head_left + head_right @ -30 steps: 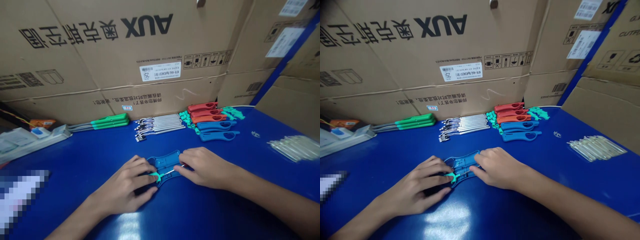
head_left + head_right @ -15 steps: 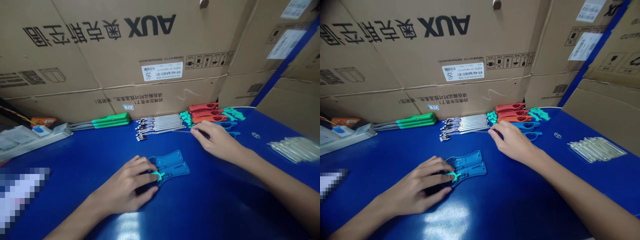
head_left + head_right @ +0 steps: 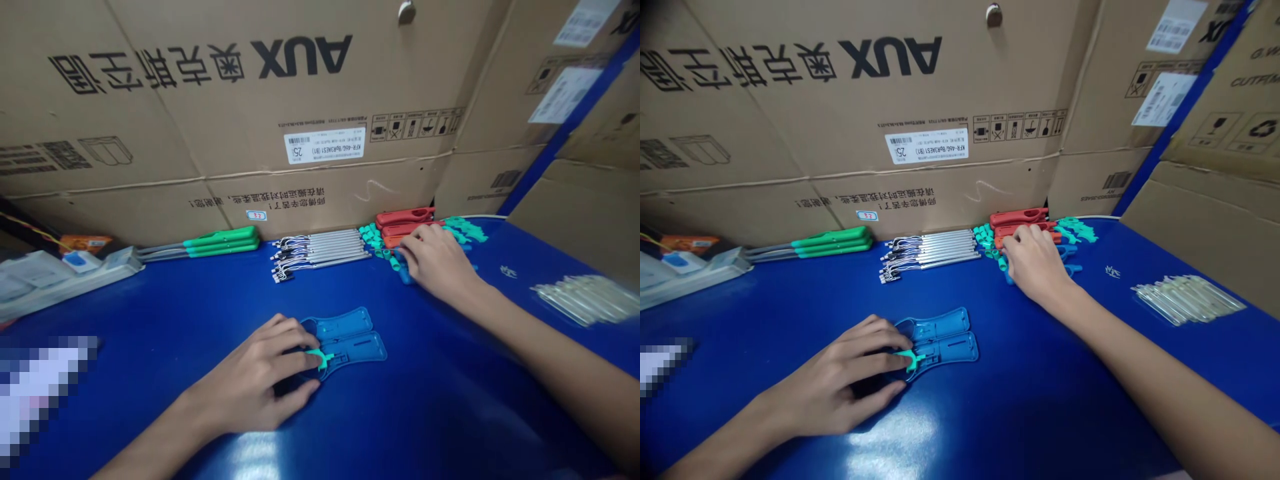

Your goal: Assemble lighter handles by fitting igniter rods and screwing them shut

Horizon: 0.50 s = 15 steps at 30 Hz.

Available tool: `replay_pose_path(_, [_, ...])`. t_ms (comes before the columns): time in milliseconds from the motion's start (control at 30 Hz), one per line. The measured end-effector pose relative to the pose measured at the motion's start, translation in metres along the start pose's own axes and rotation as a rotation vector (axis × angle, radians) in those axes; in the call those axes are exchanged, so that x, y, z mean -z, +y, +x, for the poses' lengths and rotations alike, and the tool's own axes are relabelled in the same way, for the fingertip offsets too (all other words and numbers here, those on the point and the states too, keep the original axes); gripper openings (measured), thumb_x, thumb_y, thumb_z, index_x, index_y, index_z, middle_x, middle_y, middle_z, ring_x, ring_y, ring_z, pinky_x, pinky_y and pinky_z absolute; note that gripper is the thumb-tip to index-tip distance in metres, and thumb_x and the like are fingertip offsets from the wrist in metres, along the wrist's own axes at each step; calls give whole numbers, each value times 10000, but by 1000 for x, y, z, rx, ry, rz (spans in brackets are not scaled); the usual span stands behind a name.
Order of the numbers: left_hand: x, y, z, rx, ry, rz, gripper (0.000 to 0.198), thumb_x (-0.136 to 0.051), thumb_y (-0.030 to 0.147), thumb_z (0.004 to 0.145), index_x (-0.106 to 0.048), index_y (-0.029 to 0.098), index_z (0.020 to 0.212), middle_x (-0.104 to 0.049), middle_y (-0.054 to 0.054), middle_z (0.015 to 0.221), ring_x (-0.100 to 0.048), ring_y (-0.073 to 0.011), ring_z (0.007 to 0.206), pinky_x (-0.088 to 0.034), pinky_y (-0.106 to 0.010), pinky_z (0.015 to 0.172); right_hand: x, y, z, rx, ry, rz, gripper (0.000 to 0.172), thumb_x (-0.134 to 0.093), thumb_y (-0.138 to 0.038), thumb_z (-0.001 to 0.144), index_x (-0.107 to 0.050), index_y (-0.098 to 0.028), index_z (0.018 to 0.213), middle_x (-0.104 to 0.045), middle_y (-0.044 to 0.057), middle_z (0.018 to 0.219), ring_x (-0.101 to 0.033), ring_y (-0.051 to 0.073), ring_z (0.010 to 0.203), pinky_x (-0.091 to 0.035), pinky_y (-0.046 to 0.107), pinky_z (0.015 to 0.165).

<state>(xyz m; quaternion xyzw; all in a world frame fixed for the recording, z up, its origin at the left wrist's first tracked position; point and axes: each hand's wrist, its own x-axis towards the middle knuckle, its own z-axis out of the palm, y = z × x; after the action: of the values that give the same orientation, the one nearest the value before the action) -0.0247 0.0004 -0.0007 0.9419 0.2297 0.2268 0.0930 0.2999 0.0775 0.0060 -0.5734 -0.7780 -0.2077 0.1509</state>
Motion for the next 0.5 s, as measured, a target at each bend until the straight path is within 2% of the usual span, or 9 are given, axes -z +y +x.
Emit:
replay_pose_path(267, [1, 0, 1, 26, -14, -6, 146, -635, 201, 874, -702, 204, 1004, -717, -58, 1015, -659, -203, 932, -526, -418, 902, -2, 7, -1, 37, -28, -41, 346, -408, -238, 959, -727, -136, 872, -612, 143, 856, -493, 262, 780, -334, 367, 689])
replay_pose_path(500, [0, 0, 0, 34, -28, -9, 156, -643, 212, 869, -697, 210, 1015, -716, -60, 1034, -659, -214, 966, -517, -434, 926, -4, 5, -2, 41, -49, 22, 308, -431, -219, 947, -722, -130, 898, -608, 141, 854, -518, 269, 804, -379, 377, 737])
